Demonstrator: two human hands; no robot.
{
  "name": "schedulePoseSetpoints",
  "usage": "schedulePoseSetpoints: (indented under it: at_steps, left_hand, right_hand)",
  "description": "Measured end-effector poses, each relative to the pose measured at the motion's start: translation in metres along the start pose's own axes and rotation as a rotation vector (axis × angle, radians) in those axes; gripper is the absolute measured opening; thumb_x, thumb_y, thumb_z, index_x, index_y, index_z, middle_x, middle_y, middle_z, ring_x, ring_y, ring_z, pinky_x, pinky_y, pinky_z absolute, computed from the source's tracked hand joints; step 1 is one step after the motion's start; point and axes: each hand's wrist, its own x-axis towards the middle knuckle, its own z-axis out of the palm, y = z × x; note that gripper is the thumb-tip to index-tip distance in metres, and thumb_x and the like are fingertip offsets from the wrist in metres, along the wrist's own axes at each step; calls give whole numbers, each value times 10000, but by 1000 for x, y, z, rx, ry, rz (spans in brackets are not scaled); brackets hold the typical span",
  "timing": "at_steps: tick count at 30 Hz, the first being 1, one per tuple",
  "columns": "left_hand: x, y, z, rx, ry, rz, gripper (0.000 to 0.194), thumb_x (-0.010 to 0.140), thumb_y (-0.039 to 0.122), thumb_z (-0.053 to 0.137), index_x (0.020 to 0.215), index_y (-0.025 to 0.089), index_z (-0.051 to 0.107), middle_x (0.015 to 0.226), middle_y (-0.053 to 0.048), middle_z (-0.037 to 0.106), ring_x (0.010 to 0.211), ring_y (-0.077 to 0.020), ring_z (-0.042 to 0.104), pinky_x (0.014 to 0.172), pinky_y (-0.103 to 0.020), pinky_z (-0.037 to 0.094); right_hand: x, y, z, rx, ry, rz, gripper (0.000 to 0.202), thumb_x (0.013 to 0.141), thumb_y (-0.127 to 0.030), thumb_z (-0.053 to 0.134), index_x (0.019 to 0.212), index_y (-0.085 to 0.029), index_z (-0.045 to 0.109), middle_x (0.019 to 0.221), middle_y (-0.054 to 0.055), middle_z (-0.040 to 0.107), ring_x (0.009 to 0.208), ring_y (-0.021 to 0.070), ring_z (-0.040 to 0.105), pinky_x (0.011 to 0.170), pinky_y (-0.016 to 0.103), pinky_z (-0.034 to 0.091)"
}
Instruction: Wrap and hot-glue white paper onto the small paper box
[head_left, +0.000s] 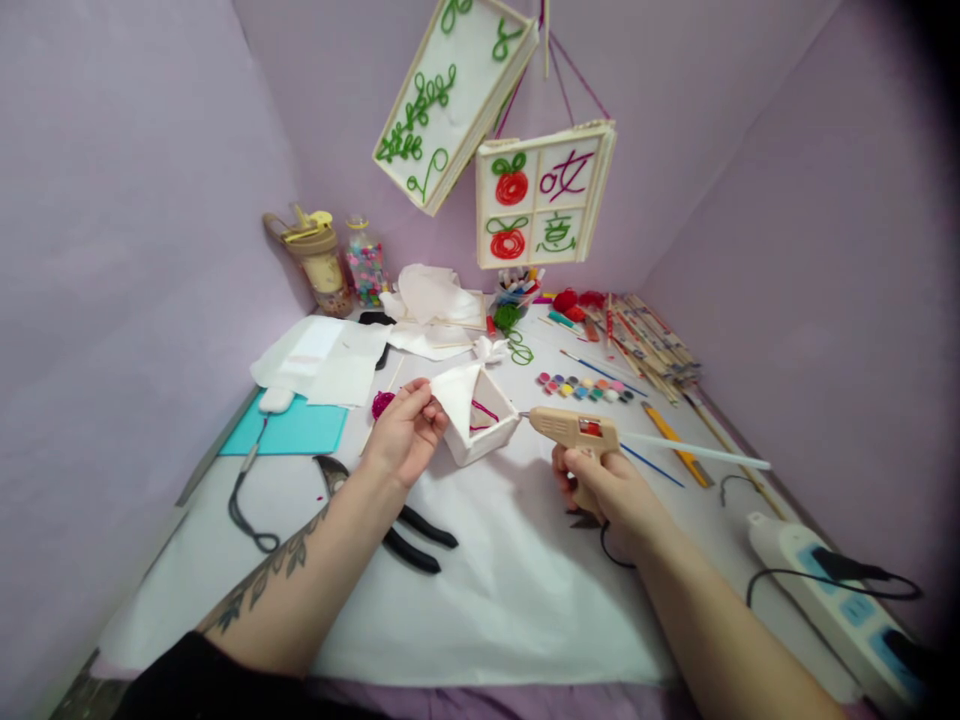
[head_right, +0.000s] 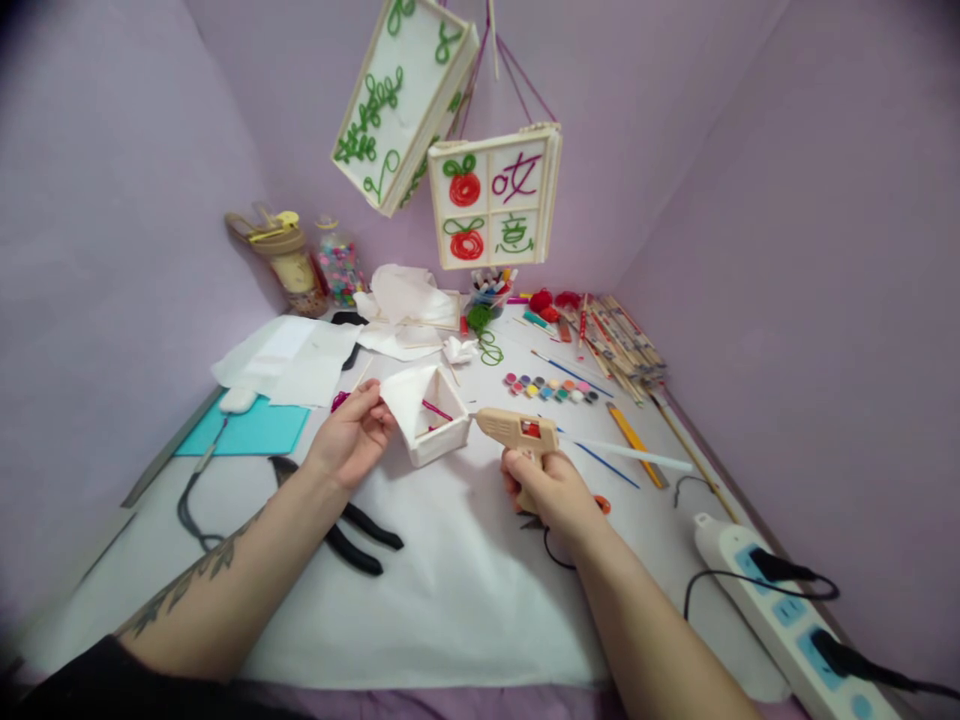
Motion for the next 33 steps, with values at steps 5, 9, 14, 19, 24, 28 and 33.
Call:
schedulePoseSetpoints:
  at_steps: [5,9,14,19,24,28,33]
  left_hand:
    - [1,0,0,1,5,6,132,857,30,552,790,136,592,588,48,504,444,-32,491,455,-136,453]
    - [2,1,-1,1,12,12,132,861,33,542,793,136,588,595,47,515,445,-30,491,453,-132,447]
    - [3,3,-1,14,9,33,113,841,37,556,796,139,575,598,52,515,450,-29,484,462,-132,439]
    - [6,4,-5,97,-43,95,89,812,75,587,840,157,566,621,51,525,490,-43,489,481,-141,410]
    - [11,4,-18,633,-66,482,205,824,240,608,1022,199,574,879,-9,636,703,-101,571,606,-202,433]
    - [9,5,-25,1329,-160,1000,286,924,371,478,982,185,688,1070,-97,619,1085,-236,551,991,-431,402]
    - [-7,5,-23,1459,-585,1099,647,922,664,286,1133,224,711,1293,-136,563,1274,-316,448,1119,-534,282]
  right_hand:
    - [-1,-5,1,-33,32,41,317,707,-514,623,703,-208,541,601,5,539,466,127,466,430,262,410]
    - [-3,-9,3,-50,49,44,290,709,-483,616,688,-202,546,596,0,535,473,123,475,433,247,411]
    - [-1,-6,-5,-125,11,75,317,709,-489,646,648,-196,540,580,0,526,483,120,492,450,240,435]
    - [2,-4,-25,59,-28,113,385,741,-578,630,791,-201,573,580,-5,559,388,107,459,316,201,252]
    - [13,-7,-45,382,48,43,304,666,-458,714,732,-194,576,531,4,573,402,122,481,357,223,345]
    - [24,1,-55,360,92,35,324,588,-340,824,812,-169,665,709,37,669,578,150,591,523,247,471]
    - [36,19,-64,96,109,-20,357,654,-417,798,870,-156,684,810,63,711,630,158,608,544,239,451]
